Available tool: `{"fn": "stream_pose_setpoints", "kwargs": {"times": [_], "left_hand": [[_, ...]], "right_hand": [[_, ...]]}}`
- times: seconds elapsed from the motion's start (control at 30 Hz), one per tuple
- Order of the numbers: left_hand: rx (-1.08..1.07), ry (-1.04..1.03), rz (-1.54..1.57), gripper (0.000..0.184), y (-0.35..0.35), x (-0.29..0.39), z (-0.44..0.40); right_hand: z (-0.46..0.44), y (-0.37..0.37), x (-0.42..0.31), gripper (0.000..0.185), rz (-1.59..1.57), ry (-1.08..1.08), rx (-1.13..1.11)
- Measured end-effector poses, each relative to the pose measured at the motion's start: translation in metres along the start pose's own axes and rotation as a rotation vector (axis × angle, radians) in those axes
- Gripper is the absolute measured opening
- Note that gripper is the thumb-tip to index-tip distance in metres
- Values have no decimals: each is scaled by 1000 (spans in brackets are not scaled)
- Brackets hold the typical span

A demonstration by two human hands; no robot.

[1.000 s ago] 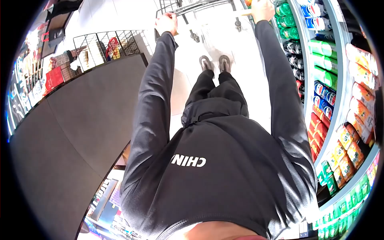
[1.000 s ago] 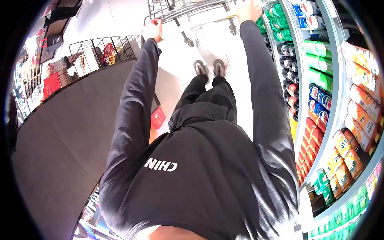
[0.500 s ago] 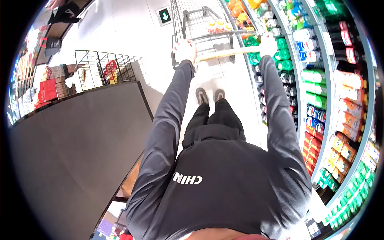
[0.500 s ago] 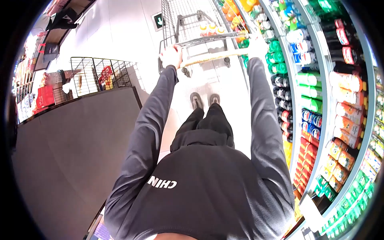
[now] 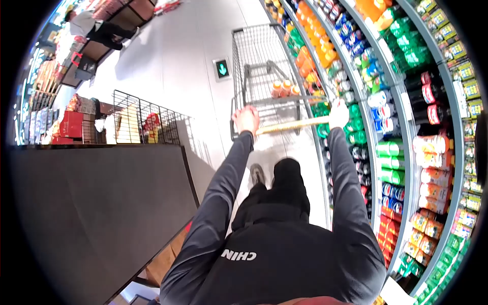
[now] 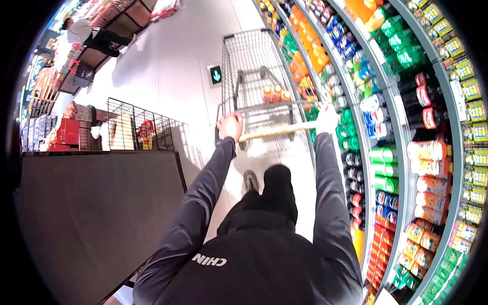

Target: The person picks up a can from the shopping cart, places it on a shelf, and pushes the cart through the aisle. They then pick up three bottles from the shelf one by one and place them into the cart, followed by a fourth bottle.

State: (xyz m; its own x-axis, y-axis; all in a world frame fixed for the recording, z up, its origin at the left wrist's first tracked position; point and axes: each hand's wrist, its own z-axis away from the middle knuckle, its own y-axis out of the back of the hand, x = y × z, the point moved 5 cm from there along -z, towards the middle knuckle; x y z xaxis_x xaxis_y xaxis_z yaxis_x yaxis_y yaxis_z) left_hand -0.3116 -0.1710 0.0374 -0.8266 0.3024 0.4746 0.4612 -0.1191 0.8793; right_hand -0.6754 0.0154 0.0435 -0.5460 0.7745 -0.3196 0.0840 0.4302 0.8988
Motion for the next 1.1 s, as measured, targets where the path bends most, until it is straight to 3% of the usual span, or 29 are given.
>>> {"fn": "stream_pose_setpoints", "kwargs": {"times": [0.03,0.1,0.17,0.23,0.3,0.37,1.1], "left_hand": [[14,-1,-12,31,-4,-2,-3],[-11,41,-13,27,-9,-3,-9],[-51,43,5,29,-6,-1,-13],[-20,64,44,28,-10,-6,-16],[-36,92,9,26,-13,-9,-24],[-53,65,27,22,-10,-6,-26],[58,31,-76,21,-10,0,-47]], "right_hand": [[-2,1,-3,26,21,-19,-50],[-1,4,-13,23,262,159,-88],[-5,0,-12,25,186,145,-119],[5,4,-17,24,347,537,346],[-7,-25,-2,20,105,288,363],[-7,12,-20,23,-68,89,178],[-26,20,-34,12,-201,199,277]]}}
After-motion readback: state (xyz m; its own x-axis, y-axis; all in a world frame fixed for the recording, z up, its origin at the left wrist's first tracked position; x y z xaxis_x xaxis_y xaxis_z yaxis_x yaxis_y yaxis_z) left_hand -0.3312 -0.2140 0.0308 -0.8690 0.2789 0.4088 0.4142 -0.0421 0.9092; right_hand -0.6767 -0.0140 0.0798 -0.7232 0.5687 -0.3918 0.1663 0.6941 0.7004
